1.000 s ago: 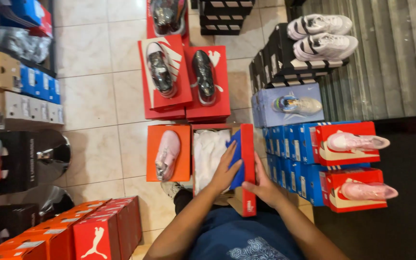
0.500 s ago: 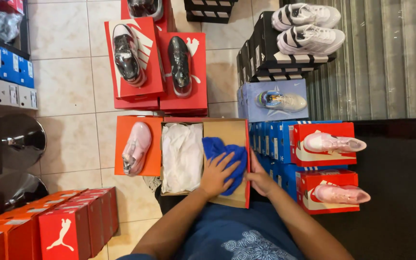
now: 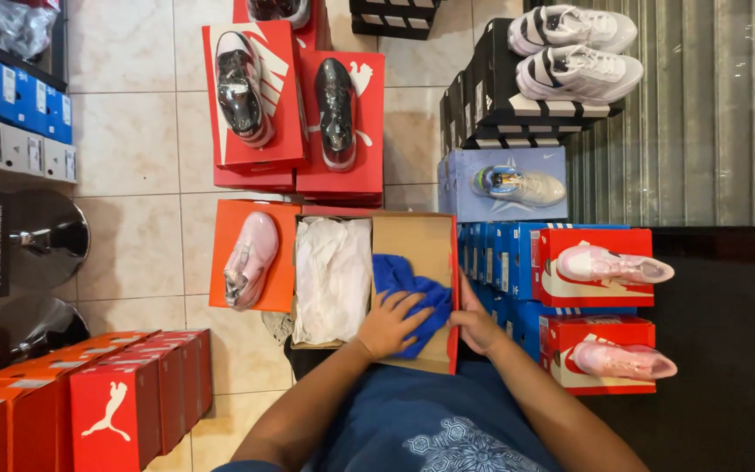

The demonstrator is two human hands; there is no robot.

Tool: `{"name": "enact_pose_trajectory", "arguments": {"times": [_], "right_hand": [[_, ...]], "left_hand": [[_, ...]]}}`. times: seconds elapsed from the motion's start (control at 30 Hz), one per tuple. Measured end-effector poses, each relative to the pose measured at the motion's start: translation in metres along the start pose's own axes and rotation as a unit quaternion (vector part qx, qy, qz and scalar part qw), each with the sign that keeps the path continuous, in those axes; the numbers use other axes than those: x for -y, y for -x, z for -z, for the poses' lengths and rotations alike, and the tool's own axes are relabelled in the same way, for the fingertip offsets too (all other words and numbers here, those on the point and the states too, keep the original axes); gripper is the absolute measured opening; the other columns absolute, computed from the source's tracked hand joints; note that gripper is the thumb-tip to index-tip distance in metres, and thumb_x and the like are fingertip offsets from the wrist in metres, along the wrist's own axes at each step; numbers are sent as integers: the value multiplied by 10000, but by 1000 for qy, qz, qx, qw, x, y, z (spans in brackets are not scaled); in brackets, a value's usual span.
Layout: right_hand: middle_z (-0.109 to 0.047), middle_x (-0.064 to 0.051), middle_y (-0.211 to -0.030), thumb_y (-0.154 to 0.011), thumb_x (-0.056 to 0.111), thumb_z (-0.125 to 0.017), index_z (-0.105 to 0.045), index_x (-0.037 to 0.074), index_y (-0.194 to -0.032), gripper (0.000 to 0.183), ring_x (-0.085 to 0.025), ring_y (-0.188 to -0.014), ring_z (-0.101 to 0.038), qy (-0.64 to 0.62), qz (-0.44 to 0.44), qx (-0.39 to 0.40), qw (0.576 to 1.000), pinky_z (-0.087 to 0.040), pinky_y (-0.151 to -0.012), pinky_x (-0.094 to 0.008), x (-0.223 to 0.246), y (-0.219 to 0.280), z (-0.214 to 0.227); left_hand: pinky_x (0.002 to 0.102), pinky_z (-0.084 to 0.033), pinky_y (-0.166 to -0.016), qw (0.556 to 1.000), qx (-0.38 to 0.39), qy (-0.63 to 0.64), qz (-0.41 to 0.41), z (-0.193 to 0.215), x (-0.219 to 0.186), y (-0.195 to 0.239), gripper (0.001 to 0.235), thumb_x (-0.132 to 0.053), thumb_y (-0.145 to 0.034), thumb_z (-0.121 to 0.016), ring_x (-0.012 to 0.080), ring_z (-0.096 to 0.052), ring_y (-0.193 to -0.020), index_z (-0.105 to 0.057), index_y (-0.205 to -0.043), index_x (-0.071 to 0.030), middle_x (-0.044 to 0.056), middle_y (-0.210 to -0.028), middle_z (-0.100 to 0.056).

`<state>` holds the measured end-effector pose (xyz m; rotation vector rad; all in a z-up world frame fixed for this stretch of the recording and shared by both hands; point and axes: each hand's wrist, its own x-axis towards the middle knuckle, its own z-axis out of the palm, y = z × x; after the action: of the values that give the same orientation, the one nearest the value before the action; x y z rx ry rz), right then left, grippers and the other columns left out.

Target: Wiping down shoe boxes and shoes with a blue cloth in a storage area

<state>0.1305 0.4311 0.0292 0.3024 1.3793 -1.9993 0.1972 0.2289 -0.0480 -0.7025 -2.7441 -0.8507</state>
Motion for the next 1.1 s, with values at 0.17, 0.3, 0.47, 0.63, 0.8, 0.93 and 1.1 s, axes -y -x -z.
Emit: {"name": "enact_pose_trajectory", "arguments": {"times": [0.17,0.3,0.47,0.63,0.8,0.93,1.1], "right_hand": [[-474,-111,-1542,-474,-181,-453,-195,272,-1651,1287,-328,-1341,-518,-3,-12,-17,1000,-468,-1059,-484,6,4,-7],[-500,-107,-1520,-463,-158,-464,-206,278,-1652,1293,-356,-1320,-539,3,-13,-17,1000,-468,-1050,-514,-4,-2,10],[-471,-169,-1553,-448,-193,-469,-224,243,-1645,1298,-403,-1341,-512,-43,-26,-29,998,-446,-1074,-550,-33,-6,32],[-502,-161,-1495,-483,-171,-490,-219,259,-1644,1267,-393,-1292,-537,-30,-32,-30,999,-473,-1036,-562,-25,-3,25],[-552,-120,-1430,-488,-146,-475,-234,283,-1644,1256,-363,-1233,-583,-15,-32,-39,999,-496,-996,-537,-9,2,13],[-551,-168,-1457,-457,-150,-499,-237,272,-1638,1282,-405,-1242,-587,-26,-30,-32,999,-500,-995,-556,-43,-12,51],[-524,-134,-1503,-477,-149,-499,-227,258,-1642,1263,-357,-1284,-569,-14,-21,-27,999,-503,-1006,-501,-32,-8,43]], "left_hand": [[581,-367,-1022,981,-10,-77,176,6,44,-84,763,-368,-808,-754,348,-460,-1312,-469,-1513,-301,98,-1519,-459],[576,-360,-1012,974,-33,-74,209,3,19,-90,717,-363,-793,-756,351,-471,-1322,-519,-1466,-298,104,-1483,-499],[555,-329,-997,998,49,24,1,-2,-15,15,617,-494,-789,-706,307,-442,-1331,-580,-1368,-323,52,-1490,-502],[596,-369,-1012,995,81,-21,63,8,30,-40,682,-394,-751,-812,319,-482,-1304,-561,-1383,-333,55,-1477,-512],[609,-369,-1010,972,30,-67,225,4,38,-93,664,-384,-804,-778,348,-454,-1339,-537,-1417,-301,93,-1469,-489],[597,-363,-991,997,77,-12,18,2,10,-18,668,-445,-738,-774,312,-476,-1302,-557,-1363,-353,42,-1437,-518],[551,-352,-966,994,59,14,-87,3,43,-9,415,-506,-923,-547,283,-520,-1248,-576,-1309,-357,32,-1395,-556]]}}
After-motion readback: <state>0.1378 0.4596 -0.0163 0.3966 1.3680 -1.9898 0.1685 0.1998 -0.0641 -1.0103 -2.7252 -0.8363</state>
